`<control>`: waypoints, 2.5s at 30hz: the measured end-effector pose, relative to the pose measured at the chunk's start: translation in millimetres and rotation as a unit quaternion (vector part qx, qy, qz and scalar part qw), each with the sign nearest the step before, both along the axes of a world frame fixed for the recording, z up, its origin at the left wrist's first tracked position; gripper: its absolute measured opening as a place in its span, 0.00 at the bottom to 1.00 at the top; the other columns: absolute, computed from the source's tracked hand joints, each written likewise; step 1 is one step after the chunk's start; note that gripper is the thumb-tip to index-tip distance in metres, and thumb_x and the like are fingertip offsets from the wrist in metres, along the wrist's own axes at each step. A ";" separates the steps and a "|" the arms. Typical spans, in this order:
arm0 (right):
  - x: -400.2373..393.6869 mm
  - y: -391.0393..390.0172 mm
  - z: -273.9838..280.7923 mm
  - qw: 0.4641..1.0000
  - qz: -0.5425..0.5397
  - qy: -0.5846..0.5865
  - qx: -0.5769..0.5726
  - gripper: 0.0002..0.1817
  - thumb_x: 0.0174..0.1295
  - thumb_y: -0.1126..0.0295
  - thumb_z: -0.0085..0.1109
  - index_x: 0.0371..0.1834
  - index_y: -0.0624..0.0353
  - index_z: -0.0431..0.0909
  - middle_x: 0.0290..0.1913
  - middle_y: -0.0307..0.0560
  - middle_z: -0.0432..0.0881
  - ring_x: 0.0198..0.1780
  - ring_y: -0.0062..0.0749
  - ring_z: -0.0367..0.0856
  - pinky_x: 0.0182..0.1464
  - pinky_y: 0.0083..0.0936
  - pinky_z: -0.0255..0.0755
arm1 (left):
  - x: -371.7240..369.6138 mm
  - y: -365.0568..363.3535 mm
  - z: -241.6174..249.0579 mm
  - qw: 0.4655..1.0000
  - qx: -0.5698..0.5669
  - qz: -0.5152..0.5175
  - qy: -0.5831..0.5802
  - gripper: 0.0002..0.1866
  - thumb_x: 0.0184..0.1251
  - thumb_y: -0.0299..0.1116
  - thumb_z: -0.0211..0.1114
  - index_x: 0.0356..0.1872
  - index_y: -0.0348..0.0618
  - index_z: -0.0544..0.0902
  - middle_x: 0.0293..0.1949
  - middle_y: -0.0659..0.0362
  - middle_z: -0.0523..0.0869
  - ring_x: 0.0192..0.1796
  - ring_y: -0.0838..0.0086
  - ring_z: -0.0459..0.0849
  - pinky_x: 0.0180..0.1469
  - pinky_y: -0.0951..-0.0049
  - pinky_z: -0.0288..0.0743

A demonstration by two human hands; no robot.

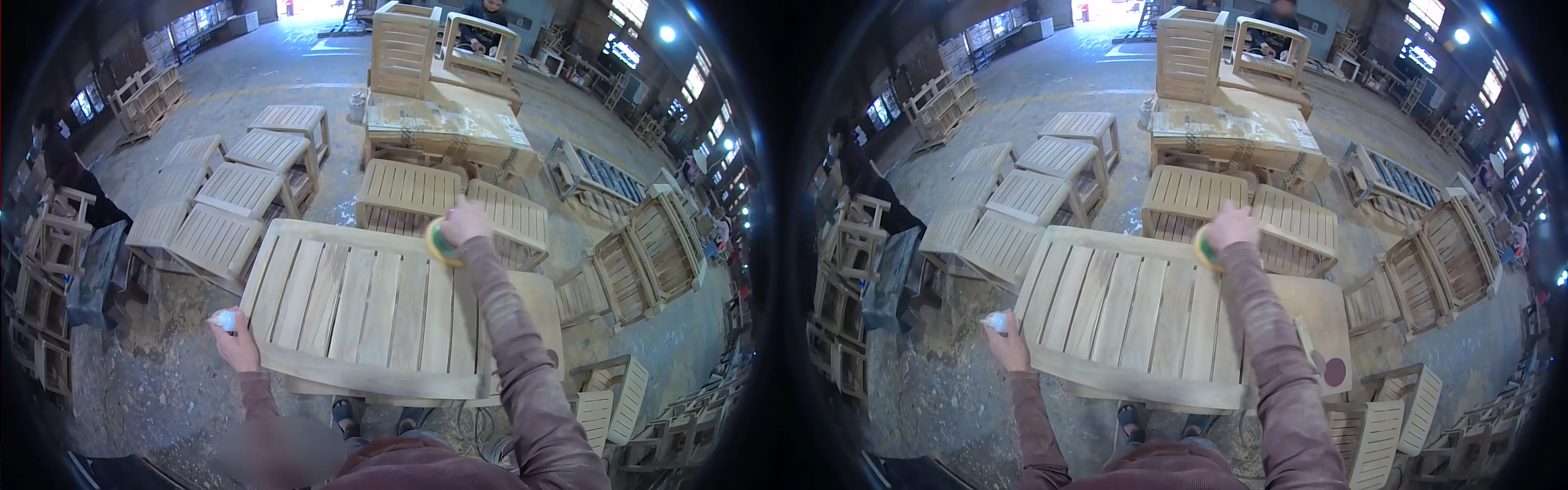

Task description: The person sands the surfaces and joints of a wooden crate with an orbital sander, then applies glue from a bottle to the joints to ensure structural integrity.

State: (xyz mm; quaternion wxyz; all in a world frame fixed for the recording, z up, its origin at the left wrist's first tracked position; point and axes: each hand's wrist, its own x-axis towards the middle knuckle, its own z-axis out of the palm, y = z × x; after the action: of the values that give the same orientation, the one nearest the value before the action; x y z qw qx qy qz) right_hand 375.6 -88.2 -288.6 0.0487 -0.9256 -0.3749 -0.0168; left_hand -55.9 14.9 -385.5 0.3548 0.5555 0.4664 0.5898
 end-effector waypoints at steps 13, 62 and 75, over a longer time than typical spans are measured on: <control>-167.7 175.9 -0.5 0.990 0.061 0.083 0.097 0.24 0.49 0.61 0.58 0.50 0.57 0.73 0.49 0.62 0.74 0.48 0.51 0.80 0.48 0.37 0.75 | -10.6 14.3 6.7 0.961 -0.051 0.081 0.260 0.23 0.63 0.42 0.62 0.51 0.36 0.70 0.38 0.48 0.85 0.40 0.53 0.84 0.42 0.59 0.73; -71.4 84.9 0.2 0.996 -0.064 -0.023 0.050 0.22 0.54 0.58 0.53 0.50 0.57 0.73 0.50 0.64 0.75 0.51 0.54 0.78 0.51 0.39 0.73 | -14.3 11.4 -0.1 0.963 -0.069 0.121 0.229 0.26 0.61 0.51 0.61 0.47 0.38 0.72 0.35 0.43 0.83 0.39 0.46 0.81 0.39 0.53 0.70; -179.3 234.7 -12.7 0.993 0.095 -0.005 0.067 0.23 0.52 0.58 0.56 0.50 0.58 0.73 0.50 0.61 0.75 0.50 0.51 0.79 0.50 0.38 0.74 | -16.9 14.6 4.8 0.970 -0.094 0.118 0.189 0.22 0.61 0.49 0.62 0.42 0.39 0.72 0.30 0.46 0.83 0.35 0.47 0.82 0.37 0.53 0.71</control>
State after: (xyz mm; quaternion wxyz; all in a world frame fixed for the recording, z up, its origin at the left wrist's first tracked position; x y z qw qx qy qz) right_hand 196.3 146.6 -301.4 0.1103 -0.8804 -0.4593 -0.0414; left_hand -72.7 29.5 -380.7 0.2383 0.5622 0.6409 0.4652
